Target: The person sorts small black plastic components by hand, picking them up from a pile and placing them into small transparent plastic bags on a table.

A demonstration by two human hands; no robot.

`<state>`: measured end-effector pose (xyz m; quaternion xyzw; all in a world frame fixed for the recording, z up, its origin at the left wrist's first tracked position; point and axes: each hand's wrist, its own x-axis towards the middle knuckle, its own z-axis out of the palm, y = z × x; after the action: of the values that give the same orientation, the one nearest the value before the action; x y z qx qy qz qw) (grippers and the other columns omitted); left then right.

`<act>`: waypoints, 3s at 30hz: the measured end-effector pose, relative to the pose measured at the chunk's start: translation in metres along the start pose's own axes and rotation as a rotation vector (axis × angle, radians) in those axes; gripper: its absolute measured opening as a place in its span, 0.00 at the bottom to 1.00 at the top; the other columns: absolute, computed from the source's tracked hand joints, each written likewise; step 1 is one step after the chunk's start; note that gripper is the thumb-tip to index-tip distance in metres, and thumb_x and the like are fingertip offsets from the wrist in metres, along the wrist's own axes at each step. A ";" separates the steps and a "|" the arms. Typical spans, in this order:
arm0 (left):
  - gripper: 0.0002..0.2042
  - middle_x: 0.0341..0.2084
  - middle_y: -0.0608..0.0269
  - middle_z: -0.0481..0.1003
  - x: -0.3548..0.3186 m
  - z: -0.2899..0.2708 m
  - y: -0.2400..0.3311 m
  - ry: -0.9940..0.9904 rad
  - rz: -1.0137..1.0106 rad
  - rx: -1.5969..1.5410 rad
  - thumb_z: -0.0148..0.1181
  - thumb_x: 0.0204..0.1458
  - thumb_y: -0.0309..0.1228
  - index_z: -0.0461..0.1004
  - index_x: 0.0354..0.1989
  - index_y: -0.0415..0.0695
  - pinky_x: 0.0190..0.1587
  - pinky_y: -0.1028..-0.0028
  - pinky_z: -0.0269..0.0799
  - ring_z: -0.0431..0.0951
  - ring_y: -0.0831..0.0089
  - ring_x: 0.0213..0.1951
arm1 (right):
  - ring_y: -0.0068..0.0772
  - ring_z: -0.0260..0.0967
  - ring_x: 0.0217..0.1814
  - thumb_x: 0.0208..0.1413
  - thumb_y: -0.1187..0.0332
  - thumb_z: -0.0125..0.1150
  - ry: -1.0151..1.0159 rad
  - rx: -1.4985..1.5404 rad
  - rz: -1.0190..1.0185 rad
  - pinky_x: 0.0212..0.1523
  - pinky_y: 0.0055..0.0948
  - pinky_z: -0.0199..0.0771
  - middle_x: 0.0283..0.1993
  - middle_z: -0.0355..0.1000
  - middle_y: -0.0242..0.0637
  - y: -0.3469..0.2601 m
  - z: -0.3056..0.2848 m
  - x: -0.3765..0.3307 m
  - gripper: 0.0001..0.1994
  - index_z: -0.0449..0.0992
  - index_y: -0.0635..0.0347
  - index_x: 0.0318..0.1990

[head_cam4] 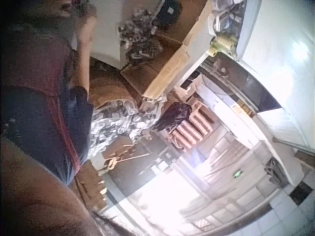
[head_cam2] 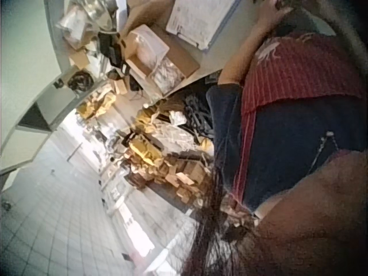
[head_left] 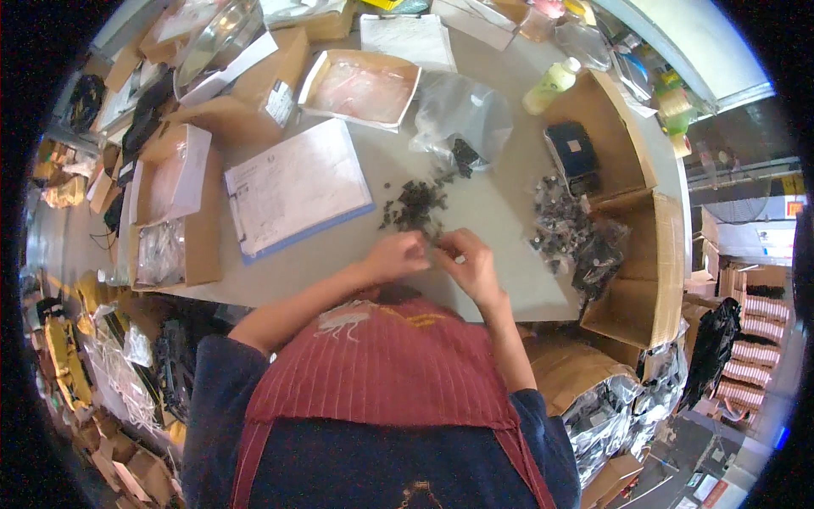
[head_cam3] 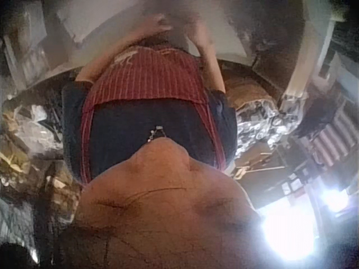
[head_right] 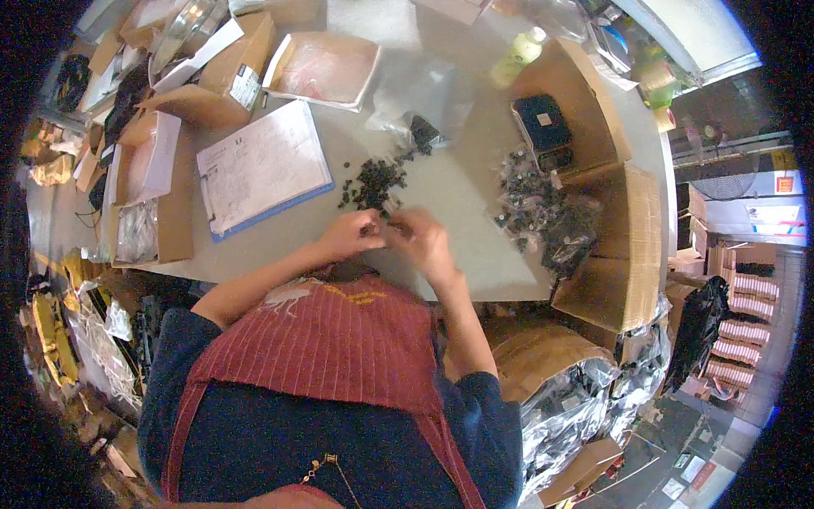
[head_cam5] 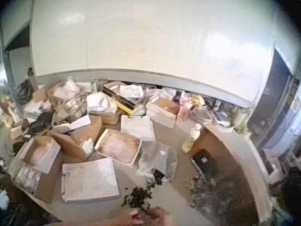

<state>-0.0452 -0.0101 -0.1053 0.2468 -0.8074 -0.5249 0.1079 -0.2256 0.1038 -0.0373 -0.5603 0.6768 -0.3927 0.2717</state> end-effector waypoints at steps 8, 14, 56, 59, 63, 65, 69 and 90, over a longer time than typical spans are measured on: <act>0.16 0.31 0.54 0.75 0.003 0.003 -0.010 0.018 0.080 -0.101 0.69 0.49 0.39 0.72 0.36 0.41 0.39 0.62 0.71 0.76 0.60 0.35 | 0.43 0.76 0.35 0.52 0.75 0.66 0.042 0.127 -0.068 0.37 0.35 0.77 0.36 0.75 0.43 0.005 0.013 0.006 0.12 0.78 0.61 0.45; 0.17 0.26 0.57 0.72 0.002 -0.001 0.004 -0.022 -0.019 -0.132 0.69 0.48 0.40 0.70 0.31 0.41 0.35 0.64 0.69 0.72 0.65 0.30 | 0.44 0.76 0.38 0.51 0.77 0.63 0.120 -0.280 0.119 0.40 0.38 0.77 0.39 0.74 0.44 0.043 0.015 0.004 0.09 0.76 0.60 0.41; 0.15 0.23 0.69 0.68 0.000 0.005 -0.005 0.035 -0.031 -0.185 0.70 0.50 0.32 0.67 0.26 0.43 0.32 0.75 0.65 0.65 0.80 0.28 | 0.56 0.66 0.52 0.41 0.84 0.52 -0.311 -0.245 -0.029 0.51 0.45 0.70 0.45 0.68 0.49 0.027 -0.008 -0.025 0.19 0.74 0.59 0.43; 0.14 0.23 0.71 0.67 0.002 0.010 -0.005 0.072 0.011 -0.153 0.70 0.50 0.30 0.66 0.26 0.44 0.31 0.76 0.63 0.64 0.82 0.28 | 0.59 0.63 0.56 0.44 0.80 0.58 -0.326 -0.165 -0.033 0.56 0.46 0.67 0.49 0.67 0.52 0.027 -0.014 -0.049 0.19 0.74 0.60 0.48; 0.15 0.22 0.69 0.67 0.009 0.019 -0.011 0.079 0.020 -0.230 0.71 0.49 0.32 0.67 0.27 0.44 0.31 0.73 0.65 0.65 0.78 0.28 | 0.59 0.65 0.57 0.50 0.75 0.58 -0.362 -0.119 -0.071 0.58 0.45 0.67 0.50 0.68 0.52 0.034 -0.003 -0.070 0.19 0.73 0.59 0.52; 0.16 0.22 0.70 0.64 0.011 0.022 -0.018 0.102 0.096 -0.173 0.71 0.50 0.31 0.65 0.26 0.44 0.31 0.73 0.64 0.64 0.78 0.27 | 0.56 0.67 0.58 0.56 0.71 0.54 -0.386 0.073 0.110 0.58 0.46 0.67 0.51 0.69 0.54 0.036 0.011 -0.071 0.18 0.74 0.59 0.54; 0.14 0.22 0.70 0.63 0.003 0.006 -0.003 0.058 0.065 -0.075 0.67 0.50 0.29 0.64 0.25 0.44 0.32 0.73 0.64 0.64 0.77 0.28 | 0.54 0.74 0.46 0.53 0.72 0.54 -0.433 -0.099 -0.232 0.46 0.45 0.75 0.43 0.71 0.49 0.045 0.018 -0.067 0.08 0.76 0.61 0.39; 0.21 0.42 0.57 0.80 0.002 0.006 -0.030 -0.054 0.097 -0.232 0.67 0.42 0.23 0.76 0.49 0.41 0.49 0.68 0.74 0.79 0.68 0.45 | 0.53 0.72 0.53 0.44 0.80 0.59 -0.043 0.002 -0.398 0.53 0.43 0.75 0.52 0.74 0.46 -0.020 0.031 -0.010 0.17 0.78 0.62 0.45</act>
<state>-0.0405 -0.0163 -0.1353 0.1792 -0.7547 -0.6156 0.1390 -0.1878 0.1054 -0.0379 -0.6910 0.5463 -0.4273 0.2036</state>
